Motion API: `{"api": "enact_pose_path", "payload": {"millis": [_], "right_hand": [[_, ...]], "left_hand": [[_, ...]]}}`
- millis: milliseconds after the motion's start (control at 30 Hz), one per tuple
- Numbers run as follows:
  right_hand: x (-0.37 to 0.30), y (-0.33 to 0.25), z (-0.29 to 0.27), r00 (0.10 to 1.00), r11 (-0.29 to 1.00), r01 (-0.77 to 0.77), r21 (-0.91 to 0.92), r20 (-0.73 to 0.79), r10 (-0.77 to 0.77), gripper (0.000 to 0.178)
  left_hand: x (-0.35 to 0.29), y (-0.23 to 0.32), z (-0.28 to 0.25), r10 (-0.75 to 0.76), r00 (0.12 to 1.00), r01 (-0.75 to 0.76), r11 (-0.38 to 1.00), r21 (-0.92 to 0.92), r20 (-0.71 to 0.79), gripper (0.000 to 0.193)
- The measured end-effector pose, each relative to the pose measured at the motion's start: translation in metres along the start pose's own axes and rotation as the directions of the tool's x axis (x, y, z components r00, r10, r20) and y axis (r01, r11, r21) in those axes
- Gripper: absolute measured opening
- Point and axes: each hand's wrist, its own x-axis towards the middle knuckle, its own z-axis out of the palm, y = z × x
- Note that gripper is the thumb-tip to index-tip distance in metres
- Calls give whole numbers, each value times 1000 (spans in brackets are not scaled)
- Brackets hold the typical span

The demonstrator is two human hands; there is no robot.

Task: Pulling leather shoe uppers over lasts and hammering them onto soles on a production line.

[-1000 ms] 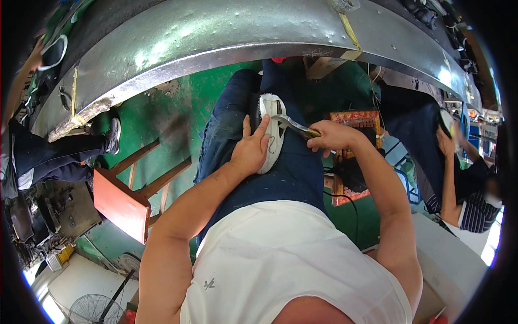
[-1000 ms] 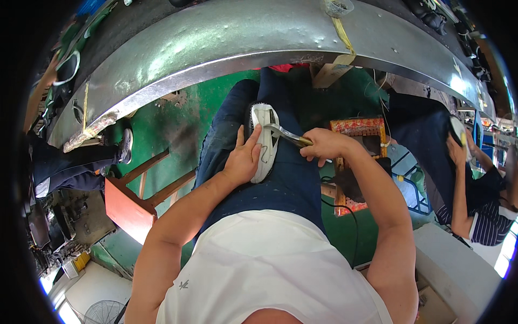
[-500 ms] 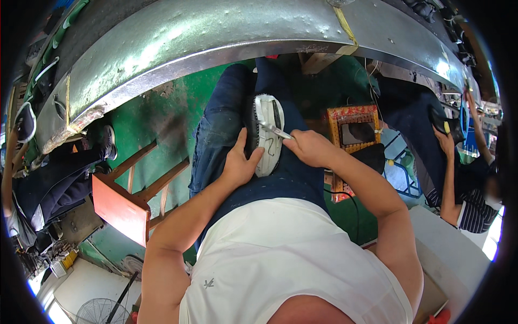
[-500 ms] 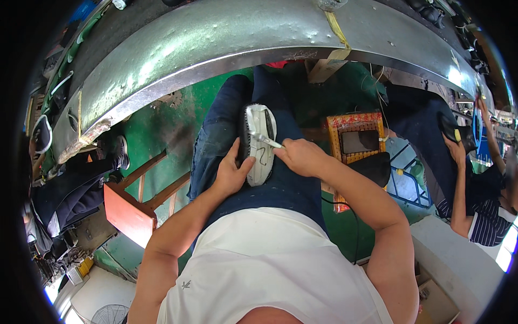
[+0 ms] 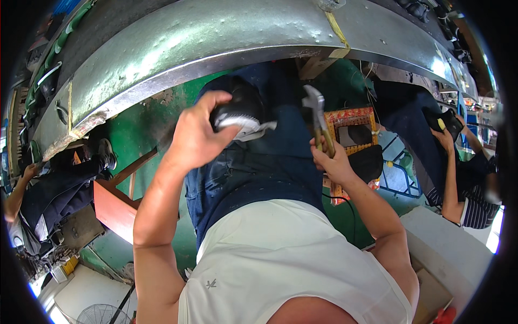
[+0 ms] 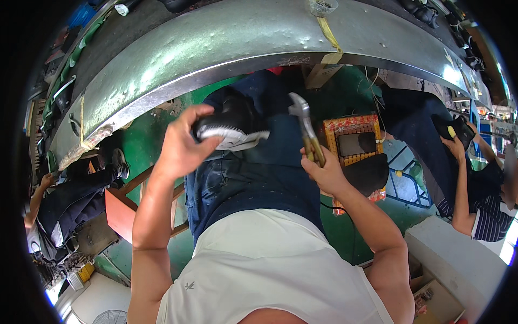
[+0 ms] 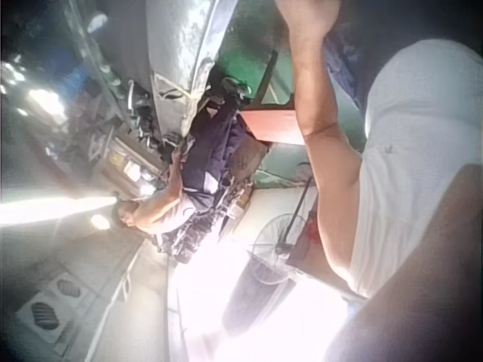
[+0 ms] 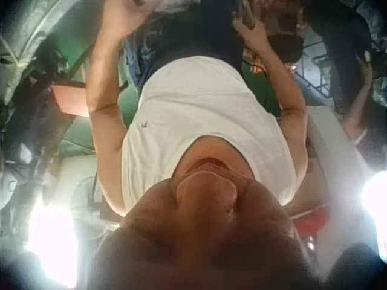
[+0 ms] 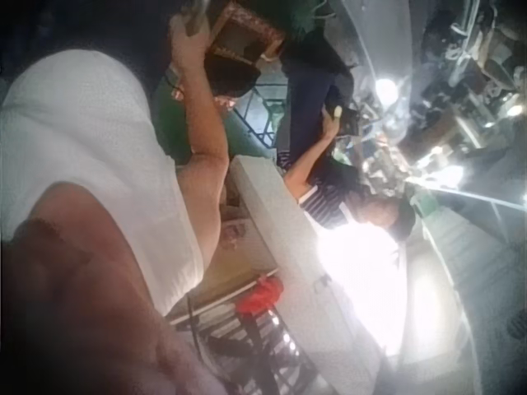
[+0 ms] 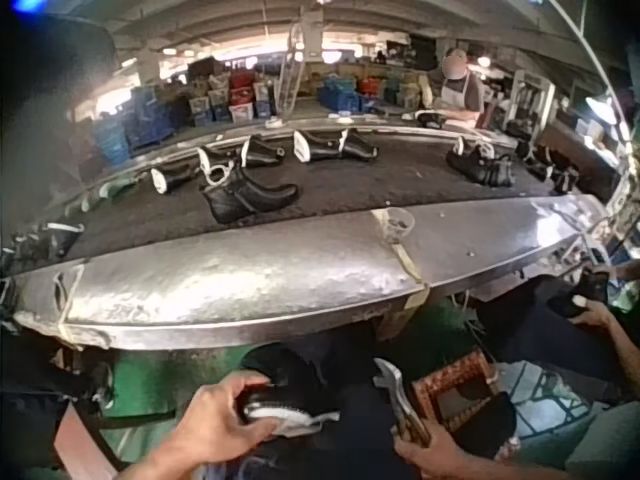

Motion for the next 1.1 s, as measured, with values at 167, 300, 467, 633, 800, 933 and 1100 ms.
{"api": "enact_pose_path", "payload": {"millis": [167,300,467,633,800,933,1100], "right_hand": [[3,-14,-2,978,984,90,156,171,-116,28],[-5,-17,-3,963,982,-147,-121,209,170,28],[-14,-28,-4,933,899,-157,-409,238,271,27],[1,-40,6,919,728,21,-685,299,256,24],[12,-21,11,914,897,-256,-361,211,345,23],[19,-5,19,942,928,-138,-347,243,231,22],[15,-8,14,969,768,135,-626,246,30,20]], "left_hand": [[68,-14,25,29,973,26,972,-233,228,46],[71,-82,105,-332,790,473,865,-169,515,63],[-21,-74,113,-50,996,49,999,11,78,52],[-31,-74,119,50,994,-28,976,216,-94,16],[-31,-73,120,69,983,-45,989,140,-172,15],[-28,-76,116,96,978,-85,994,68,-186,15],[-31,-81,122,137,963,-140,990,4,-233,19]]}}
